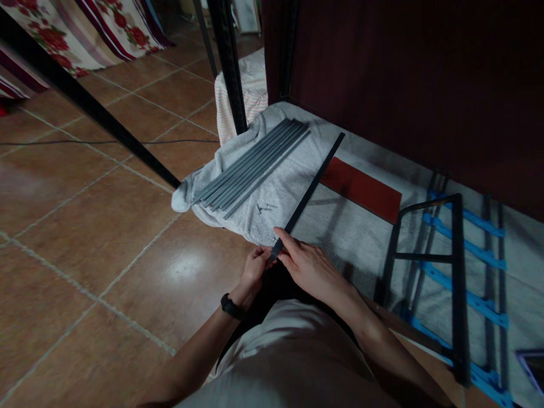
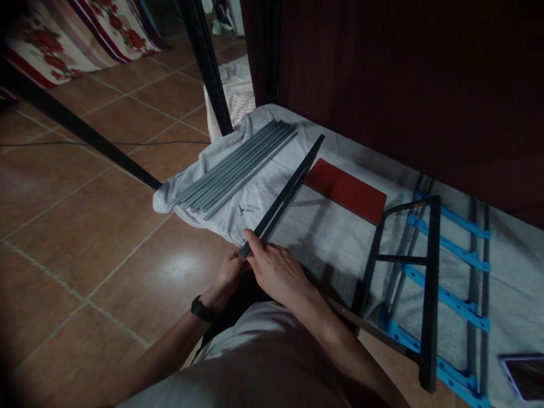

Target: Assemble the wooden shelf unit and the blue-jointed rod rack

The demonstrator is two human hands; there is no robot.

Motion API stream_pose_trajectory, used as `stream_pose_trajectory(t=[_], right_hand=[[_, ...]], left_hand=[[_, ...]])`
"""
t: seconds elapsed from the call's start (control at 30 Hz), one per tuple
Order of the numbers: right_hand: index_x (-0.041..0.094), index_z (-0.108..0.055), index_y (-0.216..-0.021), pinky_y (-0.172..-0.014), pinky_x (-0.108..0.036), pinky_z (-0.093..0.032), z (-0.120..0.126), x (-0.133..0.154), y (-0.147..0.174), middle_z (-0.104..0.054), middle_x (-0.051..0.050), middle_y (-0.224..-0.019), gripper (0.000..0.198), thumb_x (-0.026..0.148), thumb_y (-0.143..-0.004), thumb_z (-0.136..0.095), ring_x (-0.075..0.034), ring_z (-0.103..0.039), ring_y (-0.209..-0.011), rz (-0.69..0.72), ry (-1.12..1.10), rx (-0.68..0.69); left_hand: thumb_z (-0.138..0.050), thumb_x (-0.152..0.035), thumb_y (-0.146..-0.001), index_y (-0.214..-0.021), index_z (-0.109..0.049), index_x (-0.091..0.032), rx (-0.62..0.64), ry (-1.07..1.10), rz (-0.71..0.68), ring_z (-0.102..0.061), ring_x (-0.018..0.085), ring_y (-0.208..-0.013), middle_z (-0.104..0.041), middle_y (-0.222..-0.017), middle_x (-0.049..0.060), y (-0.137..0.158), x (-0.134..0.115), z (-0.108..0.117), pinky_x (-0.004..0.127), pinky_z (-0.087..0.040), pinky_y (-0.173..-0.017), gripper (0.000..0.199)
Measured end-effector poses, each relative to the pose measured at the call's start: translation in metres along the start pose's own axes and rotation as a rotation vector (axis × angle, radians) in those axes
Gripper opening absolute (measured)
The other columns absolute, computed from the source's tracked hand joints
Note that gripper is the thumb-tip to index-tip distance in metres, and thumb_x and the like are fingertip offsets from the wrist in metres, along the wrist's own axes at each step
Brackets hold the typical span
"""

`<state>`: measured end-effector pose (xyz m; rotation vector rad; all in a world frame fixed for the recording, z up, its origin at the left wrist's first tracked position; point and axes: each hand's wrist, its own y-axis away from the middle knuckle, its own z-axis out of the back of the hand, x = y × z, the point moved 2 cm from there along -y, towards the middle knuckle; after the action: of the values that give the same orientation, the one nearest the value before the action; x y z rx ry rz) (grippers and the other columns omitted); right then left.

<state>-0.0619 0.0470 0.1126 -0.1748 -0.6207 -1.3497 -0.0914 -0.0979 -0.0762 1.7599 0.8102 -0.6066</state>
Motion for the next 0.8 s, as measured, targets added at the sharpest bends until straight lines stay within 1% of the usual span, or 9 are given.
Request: stream_pose_trajectory(t=[0.13,0.33,0.5,0.7,0.8], right_hand=[[0.020,-0.031,-0.155,-0.091,-0.034,-0.051,0.0015,0.0014,0.0004,-0.071,-0.012,-0.122,0.053,0.026,-0.103,-0.040,-0.023,-0.069,-0.108,-0.009,-0.003,-0.006],[0.020,-0.031,-0.155,-0.091,-0.034,-0.051,0.0013,0.0014,0.0005,-0.070,-0.012,-0.125,0.052,0.026,-0.103,-0.039,-0.023,-0.069,-0.109,-0.001,-0.013,-0.001],[0.019,-0.030,-0.156,-0.092,-0.034,-0.051,0.0010,0.0008,0.0008,-0.070,-0.013,-0.125,0.053,0.027,-0.104,-0.038,-0.023,-0.069,-0.111,-0.006,-0.011,0.004],[0.019,-0.031,-0.156,-0.094,-0.034,-0.051,0.0006,0.0003,0.0005,-0.070,-0.013,-0.127,0.053,0.027,-0.104,-0.038,-0.023,-0.068,-0.113,-0.001,-0.025,0.000],[0.019,-0.030,-0.156,-0.095,-0.035,-0.050,0.0007,0.0009,0.0011,-0.070,-0.013,-0.127,0.054,0.028,-0.104,-0.039,-0.024,-0.068,-0.115,-0.008,-0.019,0.000]], left_hand=[[-0.083,-0.049,-0.065,-0.087,-0.071,-0.015,0.002,0.000,0.016,-0.064,0.014,-0.067,-0.070,-0.078,0.004,0.0020,0.0003,-0.0003,0.025,-0.049,-0.063,0.041],[-0.086,-0.045,-0.062,-0.080,-0.069,-0.015,0.008,0.011,0.002,-0.061,0.012,-0.065,-0.068,-0.074,0.003,0.0015,0.0003,-0.0012,0.023,-0.047,-0.062,0.038],[-0.084,-0.046,-0.064,-0.087,-0.073,-0.016,0.002,0.004,0.003,-0.063,0.013,-0.067,-0.070,-0.076,0.003,0.0036,-0.0001,-0.0006,0.024,-0.048,-0.063,0.039],[-0.085,-0.047,-0.063,-0.076,-0.070,-0.016,0.010,-0.005,-0.024,-0.058,0.012,-0.062,-0.066,-0.069,0.002,0.0022,-0.0023,-0.0023,0.023,-0.043,-0.059,0.037],[-0.086,-0.044,-0.061,-0.077,-0.070,-0.016,0.016,-0.010,-0.035,-0.059,0.012,-0.063,-0.067,-0.072,0.001,0.0030,-0.0060,-0.0026,0.023,-0.044,-0.061,0.036]])
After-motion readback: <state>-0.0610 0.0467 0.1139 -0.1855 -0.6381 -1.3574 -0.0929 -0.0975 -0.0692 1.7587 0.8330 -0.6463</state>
